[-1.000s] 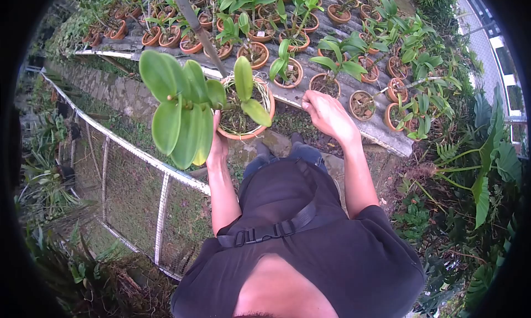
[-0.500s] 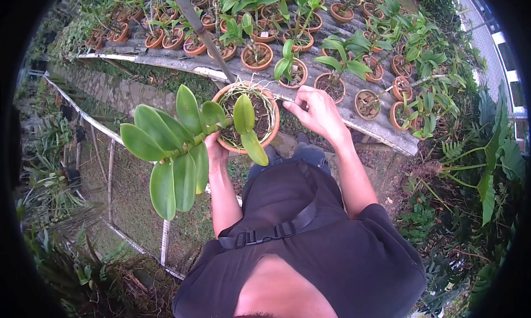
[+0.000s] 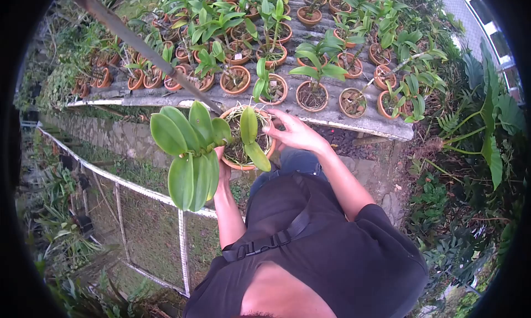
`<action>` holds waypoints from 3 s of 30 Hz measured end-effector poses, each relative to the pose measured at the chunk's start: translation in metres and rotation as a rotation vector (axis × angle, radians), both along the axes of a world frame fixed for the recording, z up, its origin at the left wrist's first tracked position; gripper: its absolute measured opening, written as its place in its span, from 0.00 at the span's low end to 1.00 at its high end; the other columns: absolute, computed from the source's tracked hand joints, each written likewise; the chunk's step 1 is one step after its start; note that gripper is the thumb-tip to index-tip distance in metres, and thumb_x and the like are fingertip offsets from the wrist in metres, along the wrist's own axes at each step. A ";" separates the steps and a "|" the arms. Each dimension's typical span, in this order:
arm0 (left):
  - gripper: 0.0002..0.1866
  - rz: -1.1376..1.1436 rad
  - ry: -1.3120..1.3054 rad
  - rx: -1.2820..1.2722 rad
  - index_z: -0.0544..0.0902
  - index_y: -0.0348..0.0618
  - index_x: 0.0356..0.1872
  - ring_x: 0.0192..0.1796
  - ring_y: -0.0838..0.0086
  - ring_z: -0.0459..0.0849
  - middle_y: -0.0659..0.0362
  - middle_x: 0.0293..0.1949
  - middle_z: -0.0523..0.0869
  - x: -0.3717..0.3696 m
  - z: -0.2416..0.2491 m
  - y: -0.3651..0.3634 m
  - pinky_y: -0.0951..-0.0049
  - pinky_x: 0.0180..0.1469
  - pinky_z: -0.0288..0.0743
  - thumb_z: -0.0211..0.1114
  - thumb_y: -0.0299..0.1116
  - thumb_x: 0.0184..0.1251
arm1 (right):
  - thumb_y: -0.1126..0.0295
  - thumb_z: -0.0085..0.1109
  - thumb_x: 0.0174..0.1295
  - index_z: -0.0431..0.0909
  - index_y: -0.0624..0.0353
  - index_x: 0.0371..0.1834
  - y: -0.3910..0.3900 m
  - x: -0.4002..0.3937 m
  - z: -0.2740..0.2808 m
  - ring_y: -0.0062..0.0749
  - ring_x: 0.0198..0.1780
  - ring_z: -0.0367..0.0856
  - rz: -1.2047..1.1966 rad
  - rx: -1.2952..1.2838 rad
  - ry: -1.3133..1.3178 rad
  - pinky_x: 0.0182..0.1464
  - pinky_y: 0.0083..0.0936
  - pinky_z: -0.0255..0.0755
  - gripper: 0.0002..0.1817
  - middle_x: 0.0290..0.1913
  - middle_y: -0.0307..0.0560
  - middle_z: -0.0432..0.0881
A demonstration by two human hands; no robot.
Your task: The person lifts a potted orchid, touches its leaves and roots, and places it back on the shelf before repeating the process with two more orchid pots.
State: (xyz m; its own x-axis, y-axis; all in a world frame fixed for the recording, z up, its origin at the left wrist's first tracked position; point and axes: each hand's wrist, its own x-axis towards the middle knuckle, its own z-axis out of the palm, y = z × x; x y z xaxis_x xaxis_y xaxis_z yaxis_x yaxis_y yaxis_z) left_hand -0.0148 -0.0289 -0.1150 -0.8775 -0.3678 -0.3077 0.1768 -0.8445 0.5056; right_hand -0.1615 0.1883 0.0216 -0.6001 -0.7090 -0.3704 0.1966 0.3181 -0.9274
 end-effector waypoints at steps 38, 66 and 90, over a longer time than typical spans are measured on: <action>0.13 0.541 -0.928 -1.143 0.77 0.37 0.33 0.32 0.77 0.72 0.62 0.28 0.77 -0.178 0.002 -0.060 0.72 0.40 0.70 0.70 0.35 0.68 | 0.82 0.46 0.68 0.60 0.74 0.51 0.058 -0.464 -0.096 0.66 0.41 0.86 -0.937 -0.276 -0.363 0.41 0.41 0.90 0.12 0.46 0.74 0.77; 0.29 -0.414 -1.420 -1.194 0.79 0.28 0.56 0.54 0.45 0.83 0.35 0.47 0.85 -0.184 0.037 -0.088 0.54 0.58 0.74 0.53 0.50 0.76 | 0.84 0.41 0.69 0.57 0.71 0.54 -0.004 -0.478 -0.105 0.60 0.50 0.82 -1.194 -0.372 -0.409 0.48 0.52 0.88 0.13 0.53 0.70 0.71; 0.36 -0.176 -0.140 -0.346 0.54 0.42 0.75 0.65 0.63 0.76 0.50 0.67 0.71 -0.283 0.062 -0.033 0.53 0.61 0.79 0.60 0.43 0.74 | 0.77 0.52 0.67 0.43 0.59 0.76 -0.077 -0.215 -0.033 0.42 0.39 0.88 -0.415 -0.316 -0.371 0.34 0.35 0.89 0.37 0.54 0.60 0.78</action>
State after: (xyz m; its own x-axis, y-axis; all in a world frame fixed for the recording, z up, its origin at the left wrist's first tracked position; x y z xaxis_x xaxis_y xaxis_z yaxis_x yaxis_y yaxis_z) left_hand -0.2978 -0.0617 -0.0535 -0.8947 -0.3185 -0.3132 -0.0460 -0.6318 0.7737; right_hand -0.3770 0.1113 -0.0115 -0.7206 -0.5539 -0.4170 0.5704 -0.1317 -0.8108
